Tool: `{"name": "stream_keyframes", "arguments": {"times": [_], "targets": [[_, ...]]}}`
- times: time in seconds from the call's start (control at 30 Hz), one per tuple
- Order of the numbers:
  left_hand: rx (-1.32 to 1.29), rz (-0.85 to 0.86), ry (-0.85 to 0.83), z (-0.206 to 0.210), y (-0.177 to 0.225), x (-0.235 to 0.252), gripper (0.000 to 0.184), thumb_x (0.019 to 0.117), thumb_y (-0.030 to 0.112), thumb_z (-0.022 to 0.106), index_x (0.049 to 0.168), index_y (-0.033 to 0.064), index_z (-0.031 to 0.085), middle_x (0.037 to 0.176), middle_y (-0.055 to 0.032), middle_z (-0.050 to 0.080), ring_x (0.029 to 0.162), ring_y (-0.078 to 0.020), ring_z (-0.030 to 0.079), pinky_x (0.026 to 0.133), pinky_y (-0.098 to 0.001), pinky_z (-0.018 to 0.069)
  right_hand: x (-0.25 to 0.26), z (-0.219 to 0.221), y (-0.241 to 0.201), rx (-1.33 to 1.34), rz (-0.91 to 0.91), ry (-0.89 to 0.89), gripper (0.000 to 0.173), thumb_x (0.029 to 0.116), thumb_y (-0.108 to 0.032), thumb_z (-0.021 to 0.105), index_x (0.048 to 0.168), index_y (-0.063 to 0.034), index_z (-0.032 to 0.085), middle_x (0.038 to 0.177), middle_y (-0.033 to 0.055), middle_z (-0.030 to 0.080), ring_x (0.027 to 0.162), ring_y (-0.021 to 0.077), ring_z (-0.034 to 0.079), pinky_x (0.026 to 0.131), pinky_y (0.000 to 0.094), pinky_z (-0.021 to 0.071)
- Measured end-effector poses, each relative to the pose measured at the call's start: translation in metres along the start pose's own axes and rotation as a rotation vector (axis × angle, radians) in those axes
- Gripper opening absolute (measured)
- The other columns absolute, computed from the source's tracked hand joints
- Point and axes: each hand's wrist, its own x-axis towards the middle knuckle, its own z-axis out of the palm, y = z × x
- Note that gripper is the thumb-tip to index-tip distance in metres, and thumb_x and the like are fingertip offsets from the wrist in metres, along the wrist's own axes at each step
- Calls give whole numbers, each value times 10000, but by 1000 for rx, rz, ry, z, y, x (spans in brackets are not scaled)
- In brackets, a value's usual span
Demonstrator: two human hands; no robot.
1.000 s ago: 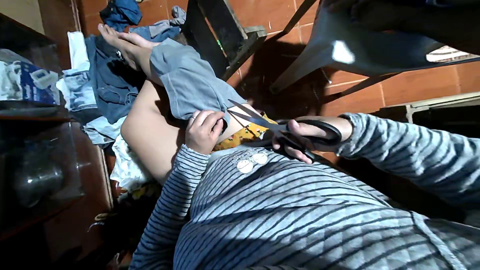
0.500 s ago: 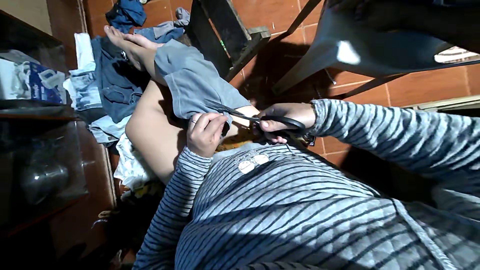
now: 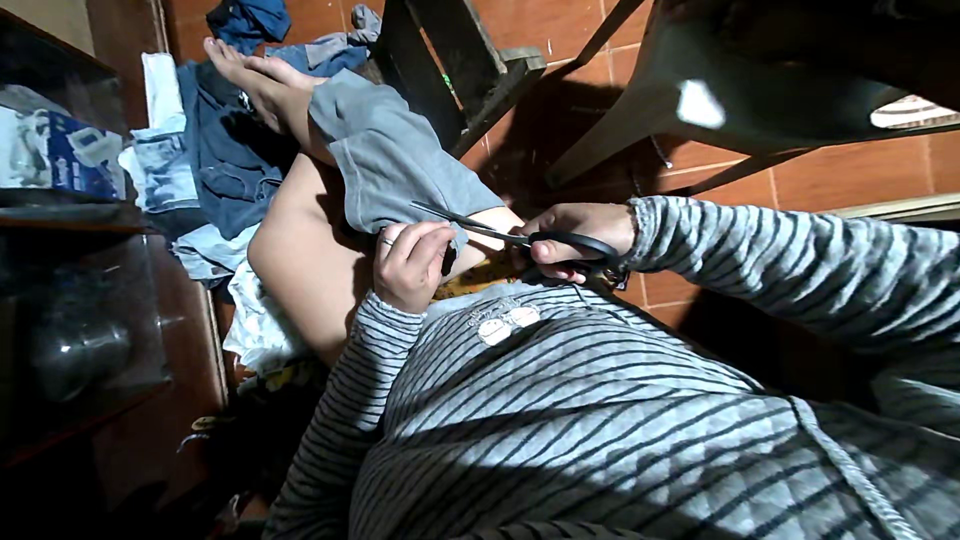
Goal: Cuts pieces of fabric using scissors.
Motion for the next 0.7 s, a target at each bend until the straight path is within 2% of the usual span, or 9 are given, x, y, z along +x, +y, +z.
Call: {"name": "stream_keyframes", "arguments": {"times": [0.1, 0.13, 0.2, 0.27, 0.3, 0.33, 0.4, 0.53, 0.7], "targets": [[-4, 3, 6, 0, 0, 0, 89, 952, 84, 692, 935, 69, 778, 989, -106, 759, 943, -218, 682, 887, -315, 510, -4, 8, -4, 36, 31, 11, 444, 989, -501, 564, 948, -67, 649, 590, -8, 573, 462, 68, 580, 440, 202, 509], [-5, 3, 10, -1, 0, 0, 90, 953, 84, 691, 935, 66, 777, 988, -106, 758, 946, -218, 682, 891, -314, 511, -5, 12, -3, 76, 25, 4, 469, 1000, -522, 533, 960, -70, 653, 597, -14, 588, 475, 72, 598, 456, 214, 529], [1, 1, 19, -2, 0, 0, 95, 961, 87, 681, 943, 61, 771, 987, -105, 760, 951, -215, 685, 894, -312, 512, 0, 14, 13, 222, -19, -102, 558, 998, -629, 471, 1015, -101, 651, 641, -29, 627, 535, 79, 648, 511, 240, 574], [7, 2, 21, -1, 0, 0, 98, 967, 81, 669, 954, 58, 763, 985, -110, 759, 953, -216, 686, 893, -311, 510, 7, 18, 29, 408, -58, -210, 627, 958, -716, 475, 1042, -118, 646, 682, -31, 661, 584, 85, 694, 544, 242, 606], [6, 2, 23, -1, 0, 0, 98, 967, 80, 668, 954, 55, 762, 984, -113, 761, 950, -217, 689, 890, -312, 510, 4, 24, 24, 454, -35, -197, 636, 960, -721, 460, 1043, -114, 634, 690, -21, 657, 594, 90, 695, 560, 234, 605], [6, 0, 23, -1, 1, 0, 100, 970, 83, 667, 951, 53, 761, 983, -114, 763, 942, -215, 692, 886, -314, 511, -3, 28, 13, 445, 8, -174, 643, 975, -716, 395, 1050, -113, 604, 705, -14, 636, 609, 90, 683, 588, 226, 600], [7, -1, 21, -2, 2, 1, 107, 974, 91, 663, 947, 52, 760, 983, -114, 764, 937, -214, 691, 888, -312, 506, -12, 34, -4, 417, 67, -124, 674, 965, -730, 370, 1050, -101, 599, 725, 4, 632, 627, 94, 670, 607, 224, 591], [15, 5, 19, -1, 2, 2, 112, 975, 92, 660, 950, 55, 763, 993, -107, 767, 943, -216, 690, 886, -315, 500, -22, 44, -14, 415, 120, -10, 662, 986, -711, 358, 1039, -93, 590, 707, 4, 610, 591, 80, 643, 573, 203, 567], [2, 15, 17, -1, 3, 3, 101, 966, 93, 674, 953, 52, 765, 990, -109, 765, 937, -209, 687, 883, -309, 503, -19, 50, -3, 508, 46, 27, 671, 942, -737, 468, 1015, -87, 618, 707, 3, 605, 590, 78, 643, 567, 196, 567]]}}
